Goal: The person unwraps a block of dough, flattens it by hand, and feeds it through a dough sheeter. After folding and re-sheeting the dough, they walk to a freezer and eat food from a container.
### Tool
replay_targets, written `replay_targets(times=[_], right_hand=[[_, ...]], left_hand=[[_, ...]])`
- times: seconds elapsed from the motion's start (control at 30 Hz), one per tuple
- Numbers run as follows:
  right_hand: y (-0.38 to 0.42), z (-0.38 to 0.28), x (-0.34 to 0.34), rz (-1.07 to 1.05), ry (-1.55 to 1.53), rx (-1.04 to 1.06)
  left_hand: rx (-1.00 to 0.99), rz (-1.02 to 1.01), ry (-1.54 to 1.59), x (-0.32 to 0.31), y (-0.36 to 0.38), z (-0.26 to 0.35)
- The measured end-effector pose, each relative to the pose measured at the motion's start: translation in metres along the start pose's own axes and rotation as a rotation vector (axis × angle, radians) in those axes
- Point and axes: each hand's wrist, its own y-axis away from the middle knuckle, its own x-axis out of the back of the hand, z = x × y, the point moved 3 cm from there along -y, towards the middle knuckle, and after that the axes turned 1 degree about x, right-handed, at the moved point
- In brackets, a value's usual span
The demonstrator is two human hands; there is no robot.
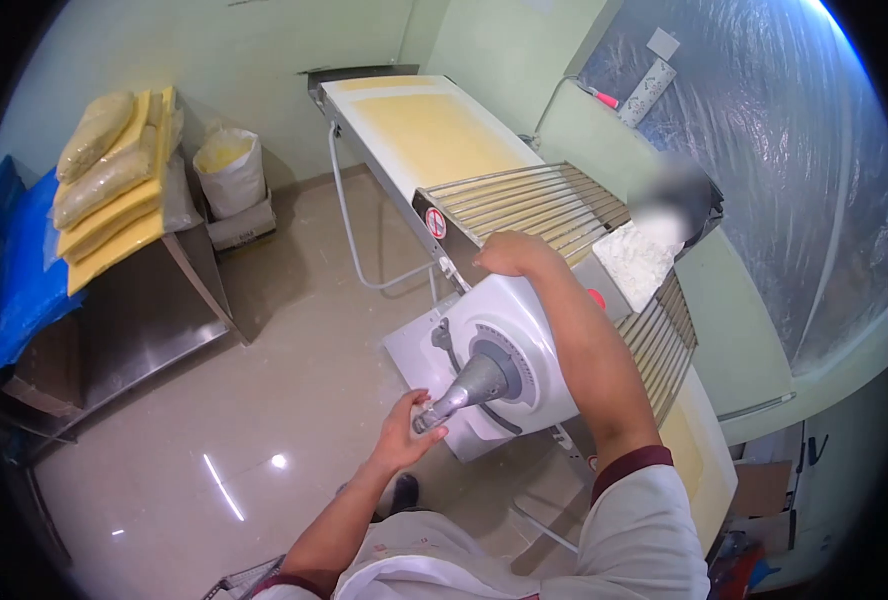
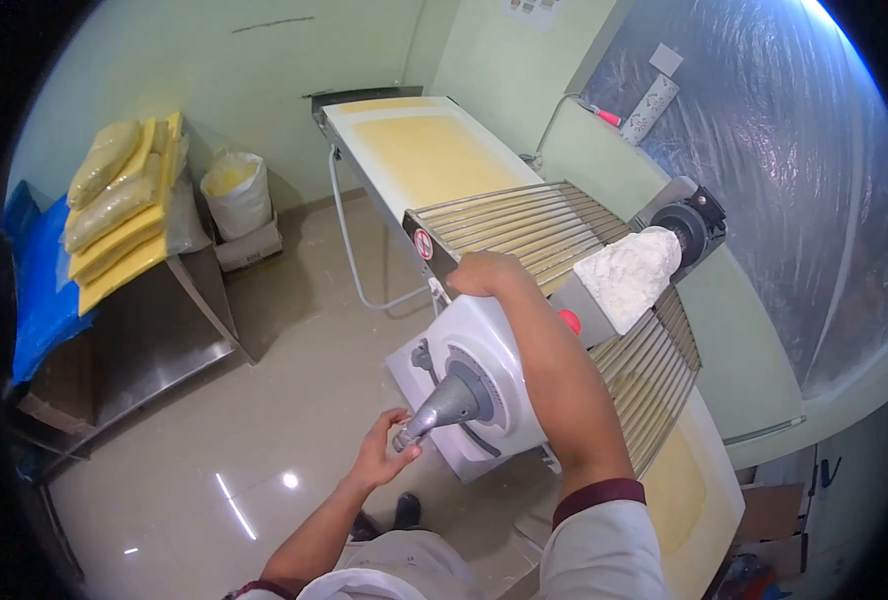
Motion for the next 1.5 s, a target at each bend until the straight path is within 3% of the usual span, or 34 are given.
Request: replay_targets(times=[0.07, 0.17, 0.27, 0.3, 0.4, 0.5, 0.7, 0.9, 1.1, 1.2, 1.33, 1.5], right_hand=[[-0.002, 0.004, -0.001, 0.031, 0.01, 0.02], [0.014, -0.001, 0.006, 0.111, -0.065, 0.013], [0.027, 0.01, -0.003, 0.492, -0.295, 0.069], [0.039, 0.011, 0.002, 0.511, -0.33, 0.063], [0.067, 0.026, 0.029, 0.791, -0.418, 0.134], [0.116, 0.03, 0.065, 0.942, -0.553, 0.075], [0.146, 0.067, 0.073, 1.223, -0.486, -0.294], [0.147, 0.134, 0.051, 1.178, -0.215, -0.902], [0.17, 0.174, 0.016, 1.066, -0.025, -1.225], [0.184, 0.152, 0.015, 1.138, 0.112, -1.266], [0.17, 0.073, 0.007, 1.18, 0.124, -1.399], [0.095, -0.017, -0.017, 1.11, -0.134, -1.652]], left_hand=[[0.021, 0.009, -0.045, 0.027, 0.031, -0.012], [0.363, 0.027, -0.015, 0.08, 0.083, -0.052], [0.462, 0.108, -0.134, 0.132, 0.104, -0.087], [0.452, 0.118, -0.141, 0.145, 0.1, -0.092], [0.456, 0.064, -0.172, 0.168, 0.049, -0.087], [0.306, -0.016, -0.124, 0.183, -0.019, -0.098], [0.289, -0.093, -0.15, 0.234, -0.169, -0.138], [0.31, -0.117, -0.007, 0.294, -0.313, -0.192], [0.496, -0.065, 0.056, 0.321, -0.422, -0.235], [0.493, -0.132, 0.083, 0.318, -0.479, -0.263], [0.467, -0.19, 0.044, 0.326, -0.574, -0.276], [0.44, -0.162, 0.05, 0.355, -0.697, -0.29]])
